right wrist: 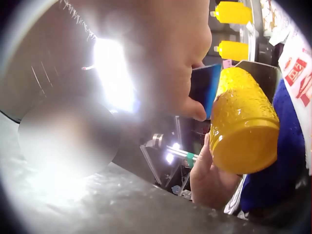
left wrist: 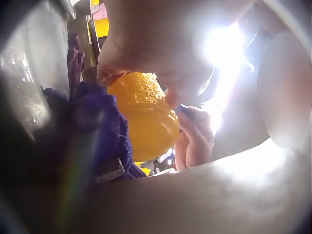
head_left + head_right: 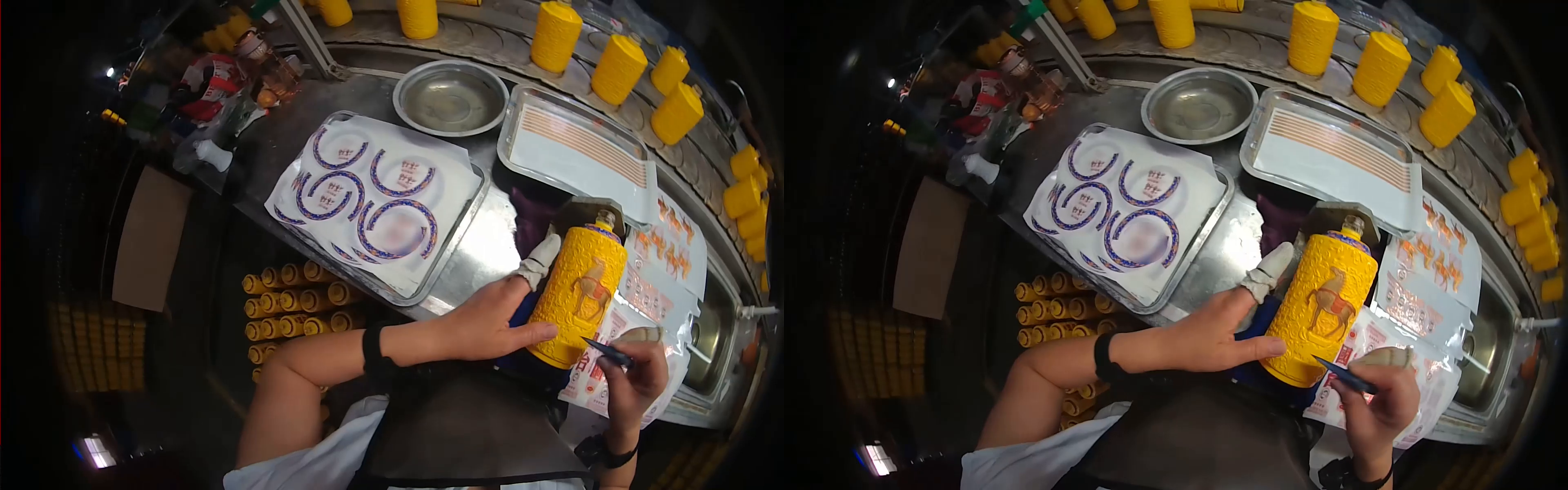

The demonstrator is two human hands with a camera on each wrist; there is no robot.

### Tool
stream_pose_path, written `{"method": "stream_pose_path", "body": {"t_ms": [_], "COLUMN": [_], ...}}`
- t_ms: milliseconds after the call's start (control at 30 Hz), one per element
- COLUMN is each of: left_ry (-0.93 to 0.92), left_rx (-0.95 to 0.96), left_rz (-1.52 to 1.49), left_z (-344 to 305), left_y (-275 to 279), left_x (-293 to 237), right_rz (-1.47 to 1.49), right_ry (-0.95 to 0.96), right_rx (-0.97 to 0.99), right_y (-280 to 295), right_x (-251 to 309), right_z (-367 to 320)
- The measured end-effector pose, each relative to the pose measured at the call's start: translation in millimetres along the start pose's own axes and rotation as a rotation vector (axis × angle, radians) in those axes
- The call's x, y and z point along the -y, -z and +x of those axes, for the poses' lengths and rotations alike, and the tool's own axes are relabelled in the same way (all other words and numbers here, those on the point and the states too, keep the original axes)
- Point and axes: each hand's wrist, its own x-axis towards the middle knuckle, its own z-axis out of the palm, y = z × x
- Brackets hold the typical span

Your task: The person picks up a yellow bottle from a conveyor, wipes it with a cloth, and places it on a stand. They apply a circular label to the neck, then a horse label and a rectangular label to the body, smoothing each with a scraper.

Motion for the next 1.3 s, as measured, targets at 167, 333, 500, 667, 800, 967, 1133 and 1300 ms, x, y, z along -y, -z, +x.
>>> {"method": "stream_pose_path", "body": {"t_ms": [167, 333, 500, 667, 800, 967, 1133, 1300], "left_ry": [0.273, 0.364, 0.397, 0.26, 0.228, 0.093, 0.013, 0.045], "left_rx": [-0.171, -0.345, -0.301, -0.401, -0.447, -0.294, -0.264, -0.4], "left_rz": [0.135, 0.644, 1.069, 1.109, 1.034, 0.749, 0.897, 0.688], "left_z": [-8.8, 11.3, 49.5, 48.8, 47.9, 58.3, 59.2, 51.6], "left_y": [83.8, 196.4, 234.0, 240.7, 259.4, 286.7, 292.8, 282.4], "left_x": [13.1, 70.4, 95.5, 124.3, 136.7, 150.6, 140.5, 123.1], "right_rz": [0.376, 0.468, 0.395, 0.371, 0.363, 0.365, 0.366, 0.36], "right_ry": [-0.291, -0.427, -0.414, -0.456, -0.475, -0.459, -0.479, -0.469], "right_rx": [-0.297, -0.302, -0.308, -0.311, -0.312, -0.29, -0.298, -0.317], "right_y": [12.6, 15.9, 5.1, 2.4, 0.8, -0.5, 1.1, 2.0], "right_x": [-21.6, -31.7, -21.0, -23.7, -28.9, -25.4, -22.1, -23.5], "right_z": [14.7, 14.3, 20.4, 20.6, 24.5, 24.6, 20.2, 15.7]}}
